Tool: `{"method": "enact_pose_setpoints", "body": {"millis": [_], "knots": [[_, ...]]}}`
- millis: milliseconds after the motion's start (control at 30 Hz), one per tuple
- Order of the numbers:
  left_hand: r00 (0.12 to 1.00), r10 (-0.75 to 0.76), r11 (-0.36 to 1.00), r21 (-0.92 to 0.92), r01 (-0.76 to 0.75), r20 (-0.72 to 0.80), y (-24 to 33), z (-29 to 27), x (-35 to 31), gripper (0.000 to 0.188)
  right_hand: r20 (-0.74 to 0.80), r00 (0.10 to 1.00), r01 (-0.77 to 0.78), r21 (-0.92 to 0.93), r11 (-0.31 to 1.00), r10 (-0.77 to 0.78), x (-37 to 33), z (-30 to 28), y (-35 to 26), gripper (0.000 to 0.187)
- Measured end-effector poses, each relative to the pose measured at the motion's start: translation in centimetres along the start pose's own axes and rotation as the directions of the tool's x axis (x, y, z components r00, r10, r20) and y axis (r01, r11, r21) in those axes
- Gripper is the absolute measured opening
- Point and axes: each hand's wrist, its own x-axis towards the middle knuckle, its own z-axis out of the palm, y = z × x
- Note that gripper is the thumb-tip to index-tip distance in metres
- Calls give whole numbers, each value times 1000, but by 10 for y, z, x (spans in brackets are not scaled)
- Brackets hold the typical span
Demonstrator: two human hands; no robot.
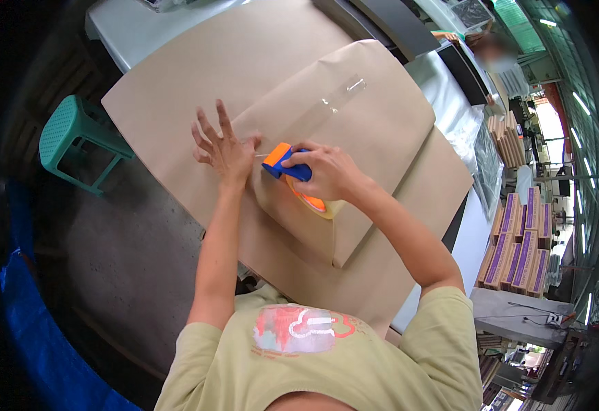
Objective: The person wraps flat objects in brown paper, secures them with clear tape from a dispenser, and places them into a stack.
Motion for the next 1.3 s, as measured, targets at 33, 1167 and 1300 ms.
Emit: {"method": "enact_pose_setpoints", "body": {"millis": [33, 1167, 1300], "knots": [[999, -34, 999, 27, 35, -11, 0, 0, 1, 85, 14, 1000, -11, 4, 1000, 11, 1, -1, -1, 36], [820, 297, 907, 125, -403, 488, -24, 11, -1, 61, 743, -113, -296, -659, 692, 660, -156, 11, 157, 29], [793, 186, 948, 106, -300, 580, -15, 4, 18, 73, 644, 524, -845, 472, 250, 557, -348, 0, 218, 39]]}}
